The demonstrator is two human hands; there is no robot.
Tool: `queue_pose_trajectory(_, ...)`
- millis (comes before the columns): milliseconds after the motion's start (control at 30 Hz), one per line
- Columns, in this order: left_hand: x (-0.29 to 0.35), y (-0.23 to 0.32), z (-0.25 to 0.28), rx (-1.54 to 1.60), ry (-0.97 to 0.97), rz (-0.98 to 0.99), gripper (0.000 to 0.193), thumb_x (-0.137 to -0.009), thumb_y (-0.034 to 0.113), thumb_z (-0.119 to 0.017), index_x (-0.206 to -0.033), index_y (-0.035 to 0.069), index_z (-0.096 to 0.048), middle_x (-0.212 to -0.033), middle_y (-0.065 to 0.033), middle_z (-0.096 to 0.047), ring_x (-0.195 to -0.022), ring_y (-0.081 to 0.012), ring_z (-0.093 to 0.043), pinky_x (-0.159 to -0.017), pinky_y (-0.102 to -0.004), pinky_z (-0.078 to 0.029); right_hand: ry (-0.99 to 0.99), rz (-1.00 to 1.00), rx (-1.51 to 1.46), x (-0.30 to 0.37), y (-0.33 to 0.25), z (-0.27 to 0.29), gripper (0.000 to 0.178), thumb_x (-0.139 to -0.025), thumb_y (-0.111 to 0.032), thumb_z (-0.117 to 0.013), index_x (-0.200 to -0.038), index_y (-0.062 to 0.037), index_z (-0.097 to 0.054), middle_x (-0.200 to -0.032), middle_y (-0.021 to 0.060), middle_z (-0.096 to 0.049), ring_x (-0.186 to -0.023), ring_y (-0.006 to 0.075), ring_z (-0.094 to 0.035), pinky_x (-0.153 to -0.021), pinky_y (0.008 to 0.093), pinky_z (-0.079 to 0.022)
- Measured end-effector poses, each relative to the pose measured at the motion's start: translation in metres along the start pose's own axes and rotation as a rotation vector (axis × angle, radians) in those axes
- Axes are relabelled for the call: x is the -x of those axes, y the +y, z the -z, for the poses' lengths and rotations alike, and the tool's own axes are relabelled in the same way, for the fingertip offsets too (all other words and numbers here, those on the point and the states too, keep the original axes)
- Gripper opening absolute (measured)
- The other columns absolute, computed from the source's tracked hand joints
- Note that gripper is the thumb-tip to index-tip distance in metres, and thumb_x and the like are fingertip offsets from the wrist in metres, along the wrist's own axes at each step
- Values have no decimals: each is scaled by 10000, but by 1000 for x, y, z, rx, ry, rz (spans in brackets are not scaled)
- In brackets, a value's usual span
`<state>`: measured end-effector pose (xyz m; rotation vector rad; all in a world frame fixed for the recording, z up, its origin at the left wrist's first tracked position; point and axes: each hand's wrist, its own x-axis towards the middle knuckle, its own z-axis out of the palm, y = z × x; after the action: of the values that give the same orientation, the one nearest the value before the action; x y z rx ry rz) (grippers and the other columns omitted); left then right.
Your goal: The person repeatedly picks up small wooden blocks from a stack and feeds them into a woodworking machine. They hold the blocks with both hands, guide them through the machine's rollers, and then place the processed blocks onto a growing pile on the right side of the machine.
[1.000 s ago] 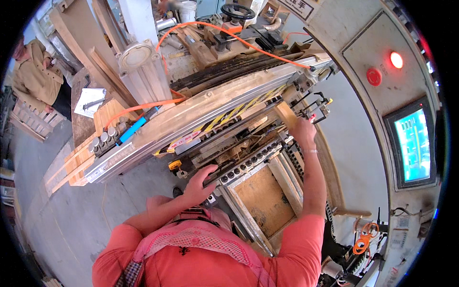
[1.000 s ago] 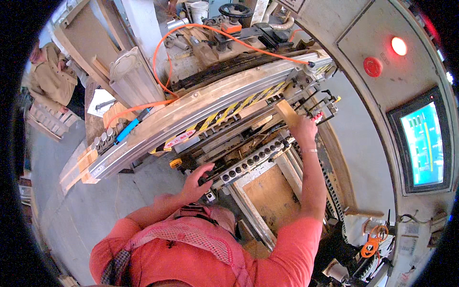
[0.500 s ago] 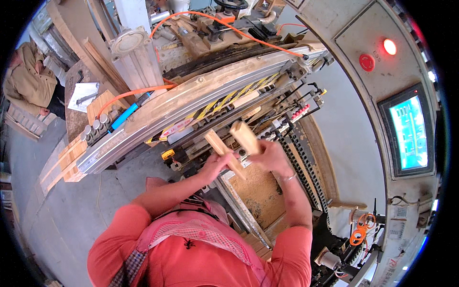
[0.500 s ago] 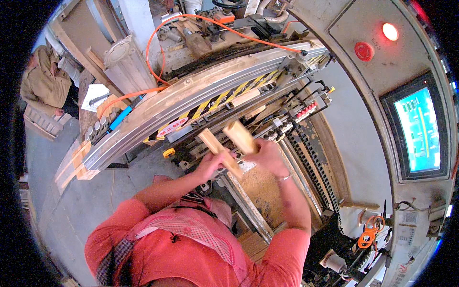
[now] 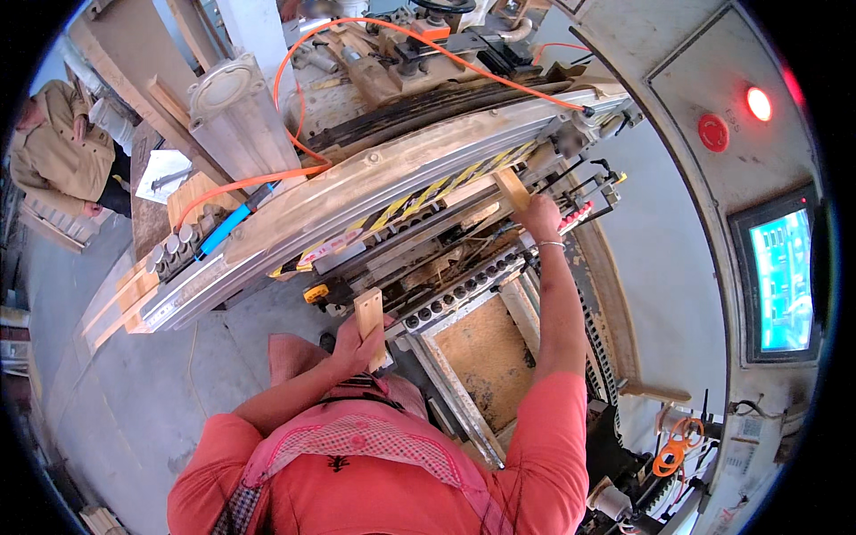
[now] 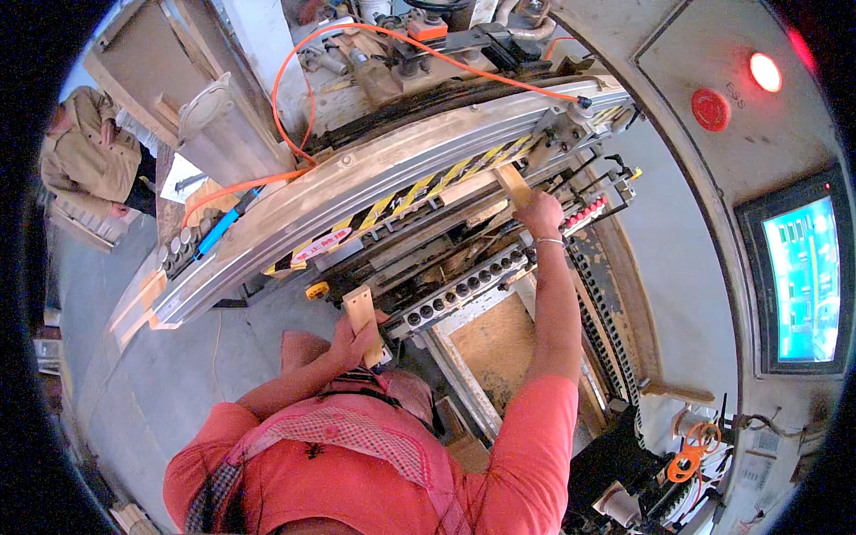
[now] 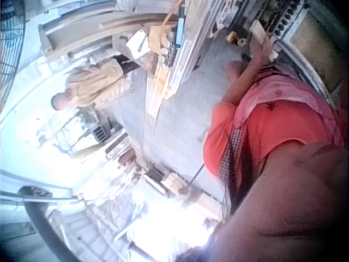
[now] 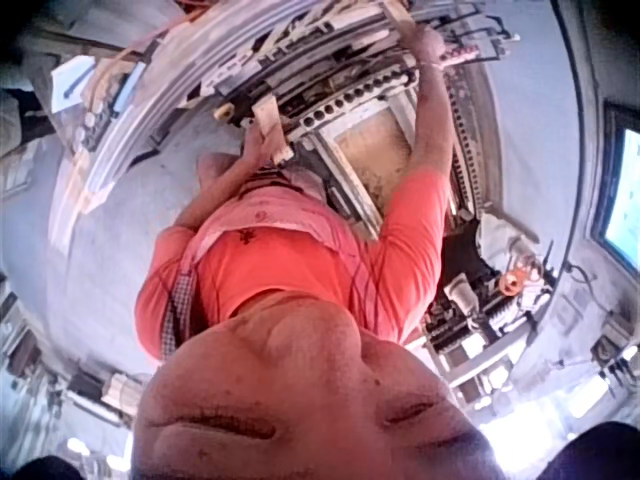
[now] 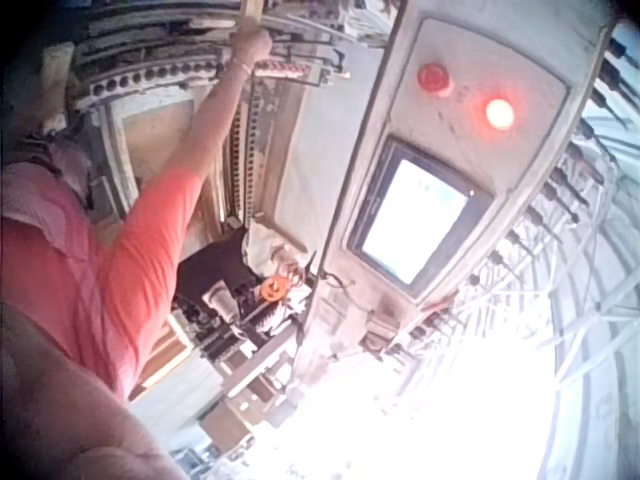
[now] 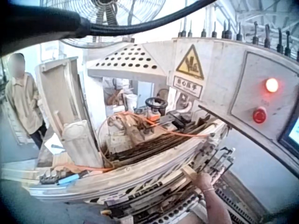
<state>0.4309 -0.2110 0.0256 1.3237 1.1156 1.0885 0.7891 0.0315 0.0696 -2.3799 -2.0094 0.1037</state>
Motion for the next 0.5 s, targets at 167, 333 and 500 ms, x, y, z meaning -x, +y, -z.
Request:
queue_pose_trajectory(167,7,-10,10,-33,12,88,186,-835,135,-511,-943,3,-585,-826,-105,-599,-756,-178,-593,-666,-301,-474,-13,-117,-6,-4,-1,0,480,-530,-396,-771,-828,-38,-655,-842,166,-652,-810,310,-635,-711,395,-512)
queue_pose_trajectory(333,5,-10,12,-129,-33,208,203,-865,183,-521,-951,7,-572,-877,-76,-617,-789,-155,-576,-692,-304,-464,-27,-84,-45,-3,-2,6,469,-533,-393,-773,-835,-55,-651,-845,165,-653,-825,317,-630,-727,398,-501)
queue_pose_trajectory(500,0,-3,12,-306,-84,89,227,-798,189,-587,-931,5,-586,-812,-151,-603,-739,-287,-610,-646,-361,-480,9,-39,8,-8,8,-1,506,-573,-437,-762,-877,-51,-640,-855,167,-655,-820,322,-634,-726,411,-508)
